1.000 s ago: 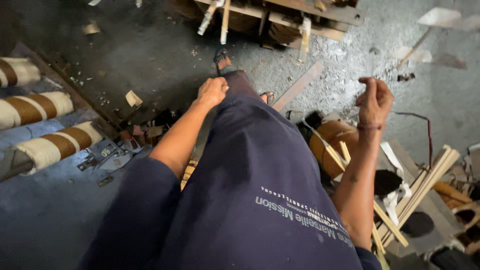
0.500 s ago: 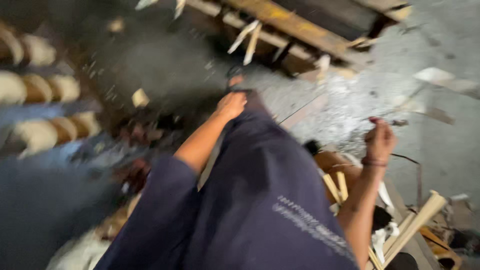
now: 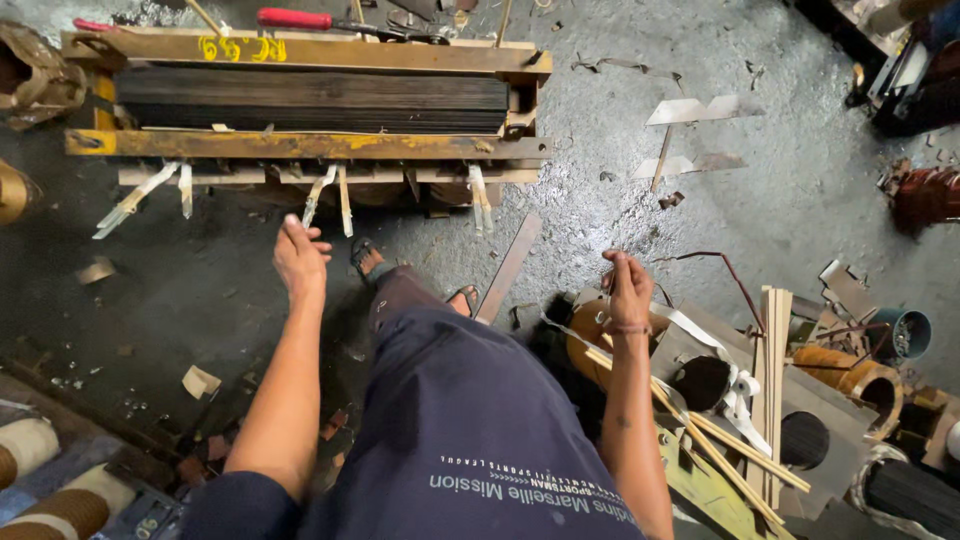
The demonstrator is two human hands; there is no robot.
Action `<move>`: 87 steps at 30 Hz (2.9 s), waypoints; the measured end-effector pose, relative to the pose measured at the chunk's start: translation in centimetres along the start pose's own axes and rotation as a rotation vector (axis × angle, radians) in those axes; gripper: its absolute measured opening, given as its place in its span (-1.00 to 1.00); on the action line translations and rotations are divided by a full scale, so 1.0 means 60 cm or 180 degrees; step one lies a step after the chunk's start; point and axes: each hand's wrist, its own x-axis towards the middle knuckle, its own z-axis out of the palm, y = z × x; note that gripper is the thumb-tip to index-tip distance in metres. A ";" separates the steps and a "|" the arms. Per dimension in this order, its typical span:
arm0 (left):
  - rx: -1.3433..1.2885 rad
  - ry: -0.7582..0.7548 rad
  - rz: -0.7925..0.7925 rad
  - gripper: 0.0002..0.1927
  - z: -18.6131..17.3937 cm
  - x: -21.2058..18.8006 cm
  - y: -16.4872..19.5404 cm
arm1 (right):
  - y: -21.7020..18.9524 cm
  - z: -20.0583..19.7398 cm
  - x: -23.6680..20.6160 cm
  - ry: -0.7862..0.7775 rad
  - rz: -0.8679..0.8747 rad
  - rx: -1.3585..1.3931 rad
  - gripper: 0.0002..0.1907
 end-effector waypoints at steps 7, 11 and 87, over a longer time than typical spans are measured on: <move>0.2182 0.0060 0.1246 -0.74 0.002 0.007 0.042 | 0.033 -0.019 -0.032 0.0344 0.0248 0.0088 -0.68; 0.2593 -0.0045 0.1319 -0.78 -0.003 0.011 0.042 | 0.040 -0.014 -0.037 0.0335 0.0280 0.0023 -0.69; 0.1780 -0.1384 0.0177 -0.66 -0.510 -0.020 -0.261 | 0.124 0.483 -0.283 0.0639 0.1070 -0.1367 -0.61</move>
